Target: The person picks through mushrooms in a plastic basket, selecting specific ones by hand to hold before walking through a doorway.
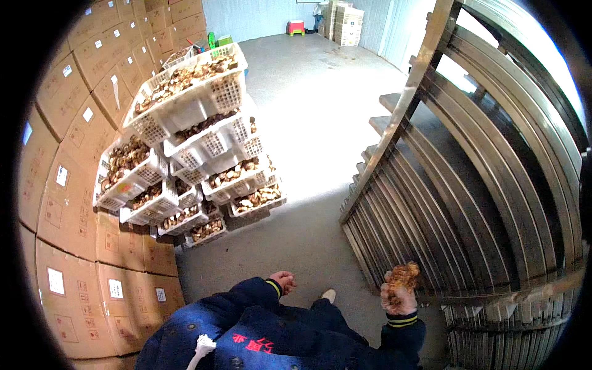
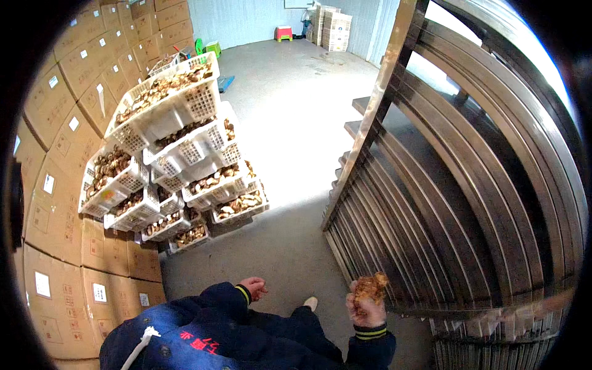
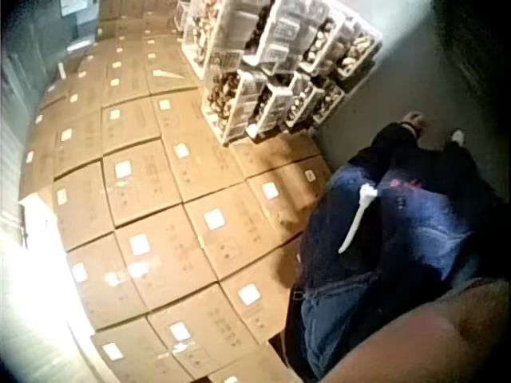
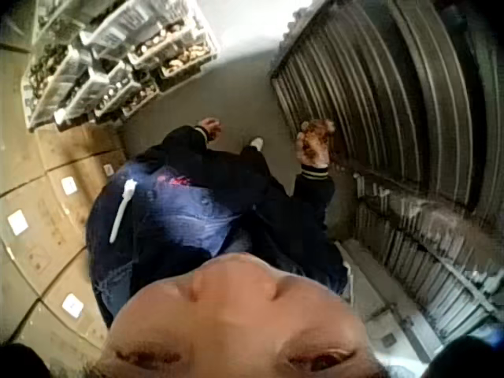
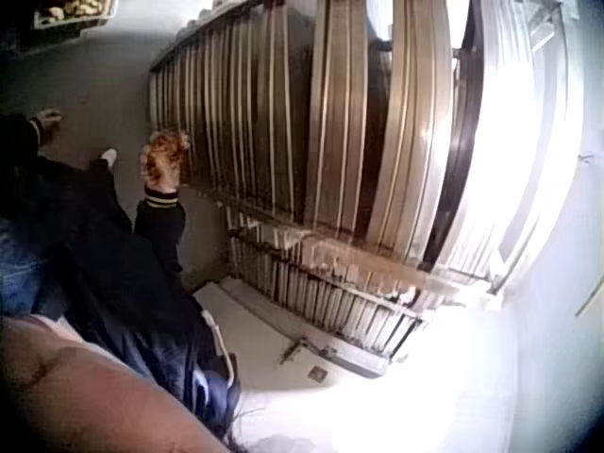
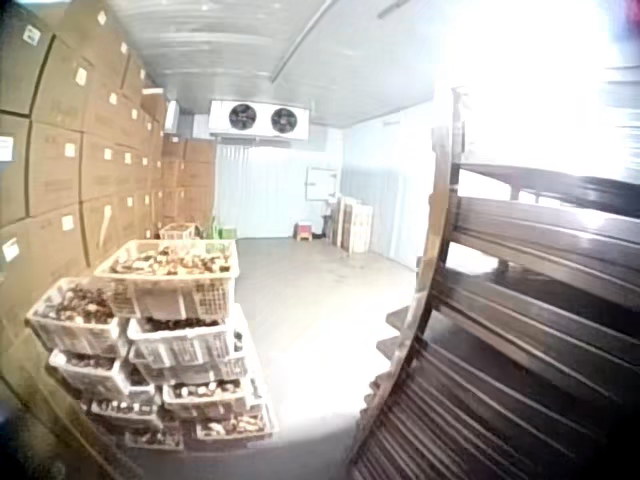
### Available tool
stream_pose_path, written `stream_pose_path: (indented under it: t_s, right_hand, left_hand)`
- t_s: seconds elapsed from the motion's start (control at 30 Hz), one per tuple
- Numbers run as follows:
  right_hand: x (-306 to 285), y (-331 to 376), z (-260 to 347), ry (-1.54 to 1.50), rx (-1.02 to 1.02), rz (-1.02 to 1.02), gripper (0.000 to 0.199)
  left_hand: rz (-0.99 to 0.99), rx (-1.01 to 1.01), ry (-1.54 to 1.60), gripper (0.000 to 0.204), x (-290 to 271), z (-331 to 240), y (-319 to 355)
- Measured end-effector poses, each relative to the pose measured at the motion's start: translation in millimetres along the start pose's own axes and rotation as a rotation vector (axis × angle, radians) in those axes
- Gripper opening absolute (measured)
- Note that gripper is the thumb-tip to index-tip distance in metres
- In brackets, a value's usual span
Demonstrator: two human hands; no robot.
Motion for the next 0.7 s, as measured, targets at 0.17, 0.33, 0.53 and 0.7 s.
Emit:
stream_pose_path:
  t_s: [0.17,0.33,0.53,0.7]
  right_hand:
    - [-25.2,-115.8,12.2,0.006,0.346,0.041,0.043]
    - [19.5,-238.3,4.0,0.102,0.494,0.181,0.042]
    - [51.7,-384.8,-7.9,0.086,0.469,0.267,0.042]
    - [86.3,-468.8,-20.2,0.057,0.455,0.170,0.042]
  left_hand:
    - [-0.053,-0.024,0.089,0.028,19.4,-73.3,-19.2]
    - [-0.107,0.158,0.196,0.028,-6.1,-125.3,-43.5]
    - [-0.081,0.275,0.122,0.024,-28.4,-254.4,-111.3]
    - [0.029,0.441,-0.045,0.019,-36.6,-368.2,-191.3]
Point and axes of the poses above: each hand's wrist, its own y-axis away from the middle knuckle, its own x-axis out of the palm, z = x × y, the point moved 2 cm from there along -y, towards the middle knuckle, and after that the axes turned 6 degrees about z, right-handed, at the moved point
